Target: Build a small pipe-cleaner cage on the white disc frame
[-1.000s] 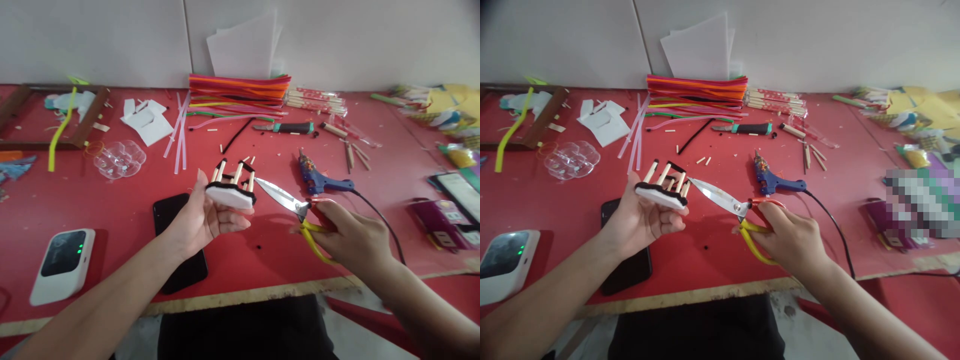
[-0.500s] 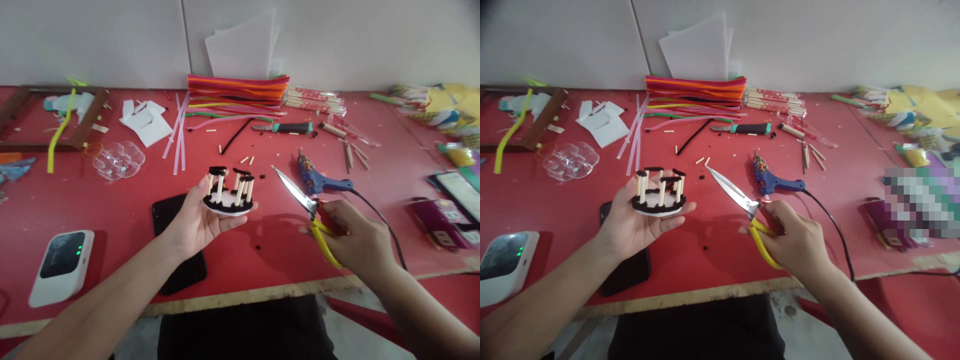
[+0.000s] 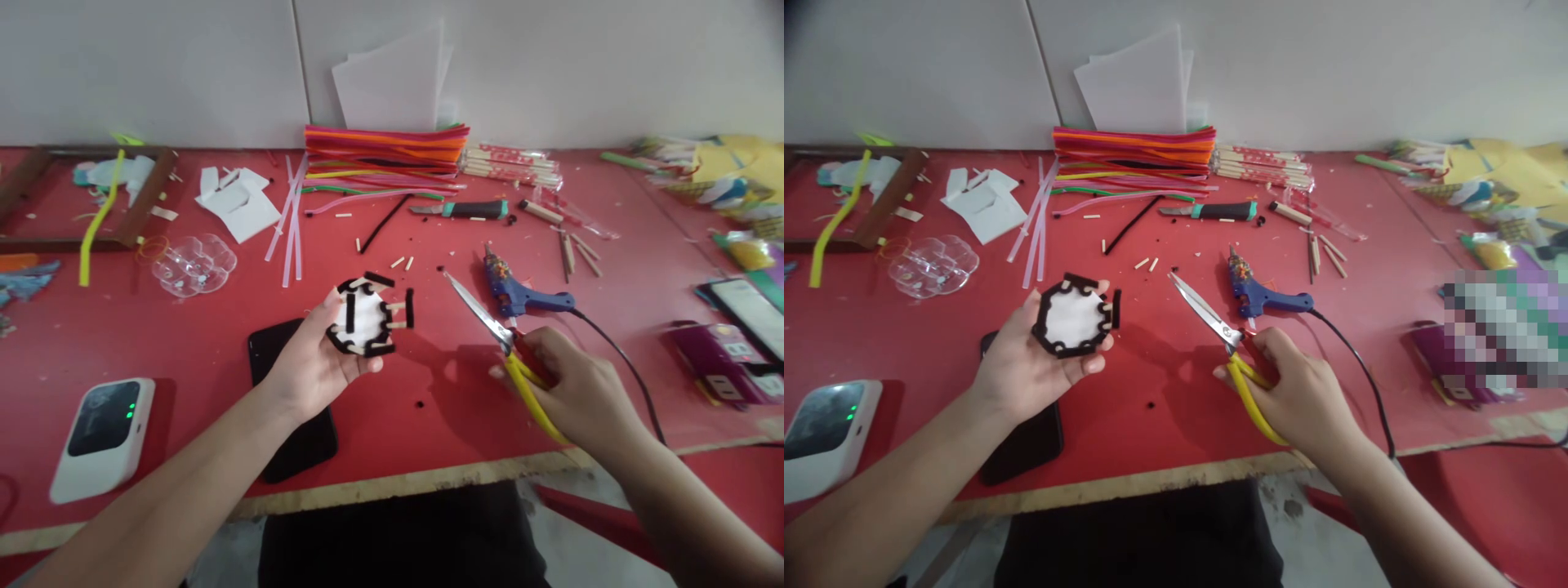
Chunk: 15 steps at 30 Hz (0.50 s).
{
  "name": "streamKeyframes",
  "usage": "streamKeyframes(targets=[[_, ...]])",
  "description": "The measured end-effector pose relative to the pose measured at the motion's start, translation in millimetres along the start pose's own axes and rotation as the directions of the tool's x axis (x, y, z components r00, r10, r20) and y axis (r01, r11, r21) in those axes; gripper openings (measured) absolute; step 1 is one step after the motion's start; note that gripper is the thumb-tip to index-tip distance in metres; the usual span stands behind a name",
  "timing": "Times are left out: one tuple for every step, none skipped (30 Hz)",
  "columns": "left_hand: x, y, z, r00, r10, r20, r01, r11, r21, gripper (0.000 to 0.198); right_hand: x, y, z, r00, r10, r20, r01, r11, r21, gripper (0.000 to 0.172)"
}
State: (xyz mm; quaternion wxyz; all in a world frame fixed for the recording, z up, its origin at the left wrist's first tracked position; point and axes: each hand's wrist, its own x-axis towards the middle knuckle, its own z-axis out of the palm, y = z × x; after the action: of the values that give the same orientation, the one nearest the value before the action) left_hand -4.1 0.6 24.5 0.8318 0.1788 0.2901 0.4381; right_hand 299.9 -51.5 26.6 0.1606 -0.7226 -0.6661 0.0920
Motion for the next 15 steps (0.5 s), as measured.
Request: streamKeyframes(targets=[[1,-1,-0.5,1.000,-0.007,-0.011,0.007,1.000,-0.003,0.041,0,0,-2,0.999,-0.001,0.037,0.000,0.999,0.037,0.061],[2,-1,-1.0,1.000,-0.015,-0.020,0.015,1.000,-0.005,0.039,-1,0,-3,0.997,-0.010,0.081,0.004,0.997,0.077,0.059],[3,-2,-1.5,0.999,-0.023,-0.029,0.022,1.000,-0.004,0.038,-2,0,-4,0.991,-0.029,0.129,0.013,0.993,0.120,0.057],[4,-2,-1.9,0.999,-0.028,-0.037,0.028,1.000,-0.001,0.039,-3,1,-4,0.983,-0.053,0.174,0.023,0.986,0.166,0.055],[5,-2,-2.2,0.999,-0.028,-0.040,0.028,1.000,0.002,0.040,-5,3,-4,0.973,-0.081,0.215,0.034,0.976,0.216,0.053],[5,-2,-2.5,0.999,-0.027,-0.041,0.027,1.000,0.006,0.041,-6,3,-4,0.962,-0.113,0.250,0.044,0.963,0.267,0.052],[5,-3,-2.8,0.999,-0.025,-0.037,0.026,1.000,0.009,0.042,-8,4,-4,0.951,-0.142,0.274,0.052,0.949,0.311,0.052],[5,-3,-2.9,0.999,-0.024,-0.029,0.024,1.000,0.011,0.042,-9,4,-3,0.943,-0.165,0.291,0.058,0.938,0.343,0.051],[5,-2,-2.9,1.000,-0.024,-0.020,0.024,1.000,0.013,0.042,-11,4,-3,0.937,-0.182,0.298,0.065,0.929,0.364,0.051],[5,-2,-2.6,1.000,-0.022,-0.017,0.022,1.000,0.013,0.042,-12,3,-3,0.933,-0.196,0.300,0.074,0.924,0.375,0.050],[5,-2,-2.1,1.000,-0.022,-0.019,0.022,1.000,0.012,0.041,-13,2,-3,0.931,-0.207,0.300,0.084,0.922,0.378,0.050],[4,-2,-1.3,0.999,-0.020,-0.027,0.020,1.000,0.012,0.041,-14,2,-2,0.929,-0.216,0.299,0.094,0.922,0.375,0.049],[4,-1,-0.4,0.999,-0.016,-0.036,0.017,1.000,0.011,0.040,-15,2,-2,0.928,-0.226,0.298,0.106,0.923,0.370,0.049],[3,-1,0.6,0.999,-0.013,-0.044,0.013,1.000,0.013,0.040,-15,2,-1,0.926,-0.236,0.294,0.119,0.923,0.367,0.048],[3,-1,1.5,0.999,-0.008,-0.048,0.008,1.000,0.017,0.040,-16,3,-1,0.924,-0.248,0.292,0.132,0.922,0.365,0.047]])
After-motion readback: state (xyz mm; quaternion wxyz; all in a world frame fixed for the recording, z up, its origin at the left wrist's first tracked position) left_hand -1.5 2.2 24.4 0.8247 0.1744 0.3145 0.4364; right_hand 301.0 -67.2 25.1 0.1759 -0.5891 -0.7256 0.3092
